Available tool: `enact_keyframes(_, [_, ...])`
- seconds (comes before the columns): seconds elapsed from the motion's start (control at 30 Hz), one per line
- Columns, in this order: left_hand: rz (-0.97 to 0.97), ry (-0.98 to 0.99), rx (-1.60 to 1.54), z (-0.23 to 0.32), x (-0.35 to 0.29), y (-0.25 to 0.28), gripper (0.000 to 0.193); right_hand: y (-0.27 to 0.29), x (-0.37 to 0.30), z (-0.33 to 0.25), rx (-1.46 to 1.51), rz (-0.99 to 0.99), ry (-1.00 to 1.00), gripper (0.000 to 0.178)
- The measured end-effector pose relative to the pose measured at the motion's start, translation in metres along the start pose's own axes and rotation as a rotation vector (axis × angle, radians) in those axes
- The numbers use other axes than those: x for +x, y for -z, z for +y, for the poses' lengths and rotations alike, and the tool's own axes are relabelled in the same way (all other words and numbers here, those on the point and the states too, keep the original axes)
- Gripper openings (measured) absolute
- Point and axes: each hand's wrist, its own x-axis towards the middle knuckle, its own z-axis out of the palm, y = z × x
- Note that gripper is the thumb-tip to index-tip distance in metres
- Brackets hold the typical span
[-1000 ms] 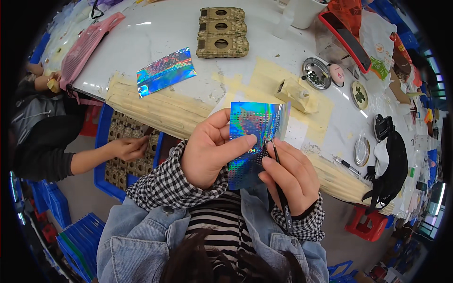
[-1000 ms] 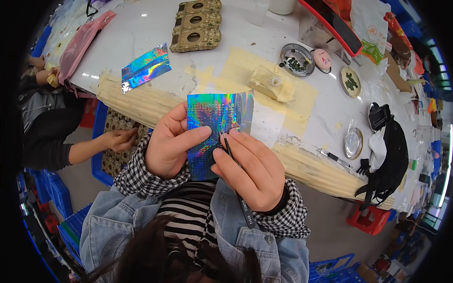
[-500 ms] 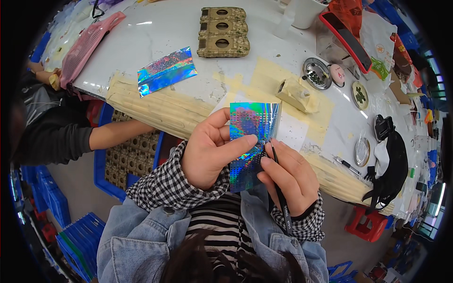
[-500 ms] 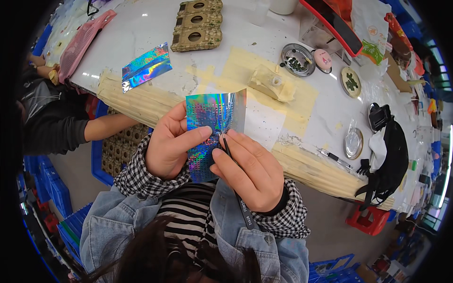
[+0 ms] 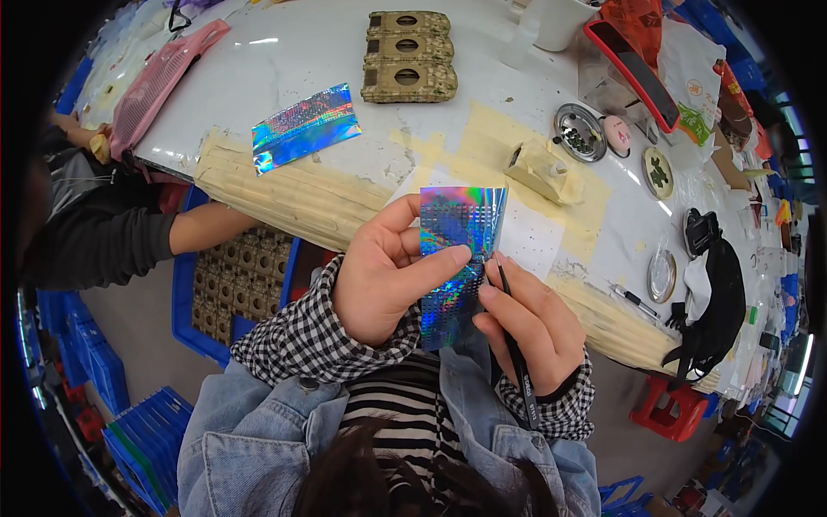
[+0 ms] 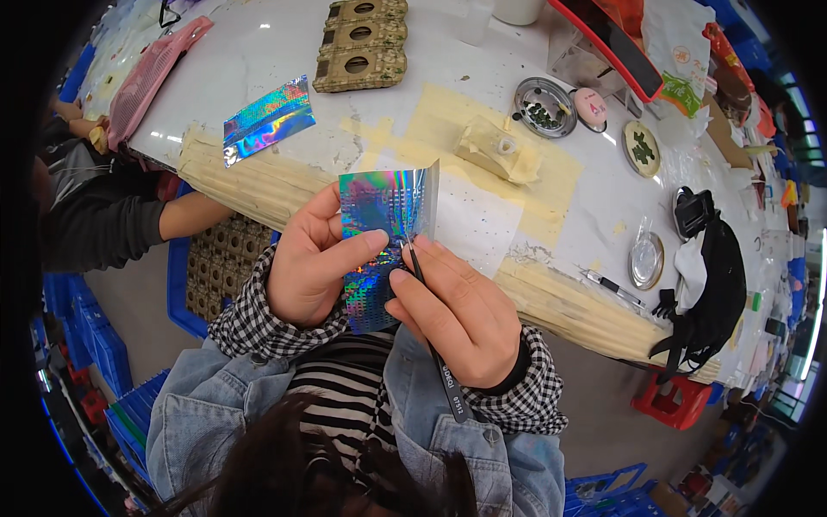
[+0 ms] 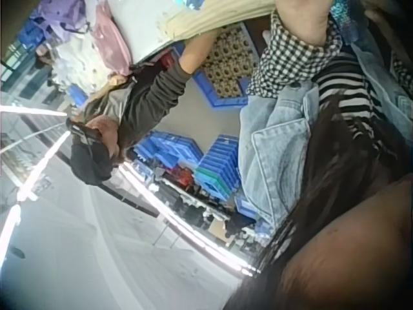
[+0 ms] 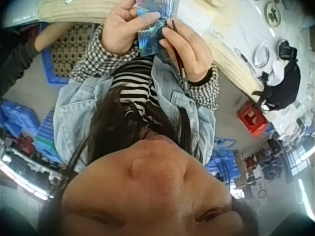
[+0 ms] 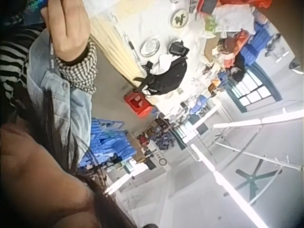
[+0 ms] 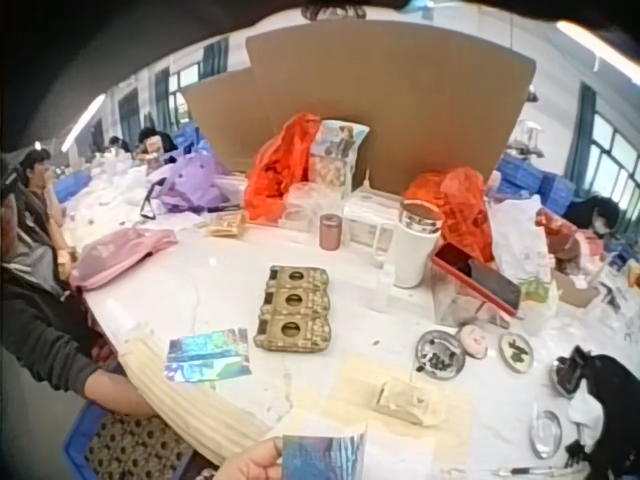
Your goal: Assembling small toy components using tweezers and iridescent material.
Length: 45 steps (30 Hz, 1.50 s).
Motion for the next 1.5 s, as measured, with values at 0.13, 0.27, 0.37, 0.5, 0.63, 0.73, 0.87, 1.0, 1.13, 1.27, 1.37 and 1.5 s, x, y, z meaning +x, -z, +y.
enact_keyframes(0.13, [0.001, 0.006, -0.01, 0.0004, 0.0, 0.0006, 0.042, -0.0004, -0.0001, -0.0001, 0.003, -0.001, 0.0, 0.026])
enact_keyframes(0.27, [0.012, 0.01, 0.008, 0.0004, 0.0, 0.0002, 0.041, 0.0006, 0.0002, 0.0007, 0.001, -0.008, 0.006, 0.026])
enact_keyframes(0.37, [0.013, 0.004, 0.023, 0.0, -0.0003, 0.0, 0.041, 0.0003, -0.0003, 0.0009, 0.003, -0.007, -0.004, 0.027])
enact_keyframes(0.5, [0.012, 0.006, 0.023, 0.0005, -0.0001, -0.0001, 0.041, -0.0004, -0.0007, 0.0013, -0.006, -0.004, 0.0, 0.028])
enact_keyframes(0.63, [0.006, 0.028, 0.0, 0.0013, 0.0004, 0.0011, 0.041, -0.0012, -0.0002, 0.0007, -0.026, -0.001, 0.021, 0.027])
enact_keyframes(0.73, [0.009, 0.052, -0.038, 0.0015, 0.0013, 0.0013, 0.041, -0.0024, -0.0006, 0.0005, -0.045, 0.004, 0.041, 0.027])
enact_keyframes(0.87, [0.022, 0.07, -0.06, 0.0022, 0.0016, -0.0003, 0.041, -0.0024, -0.001, 0.0008, -0.032, 0.003, 0.039, 0.027])
enact_keyframes(1.0, [0.015, 0.058, -0.051, 0.002, 0.0018, 0.0006, 0.039, -0.0026, -0.0015, 0.0008, -0.034, -0.002, 0.034, 0.027])
enact_keyframes(1.13, [-0.002, 0.045, -0.049, 0.0011, 0.0021, 0.0021, 0.039, -0.0024, -0.0024, 0.0012, -0.032, -0.002, 0.031, 0.028])
enact_keyframes(1.27, [0.004, 0.043, -0.048, 0.0007, 0.0016, 0.0024, 0.038, -0.0025, -0.0024, 0.0019, -0.016, -0.008, 0.032, 0.027])
enact_keyframes(1.37, [0.002, 0.033, -0.052, 0.0012, 0.0012, 0.0007, 0.038, -0.002, -0.0024, 0.0016, -0.011, -0.005, 0.026, 0.026])
enact_keyframes(1.5, [0.006, 0.028, -0.008, -0.0005, 0.0012, 0.0018, 0.039, 0.0012, -0.0004, 0.0, 0.004, -0.025, -0.012, 0.026])
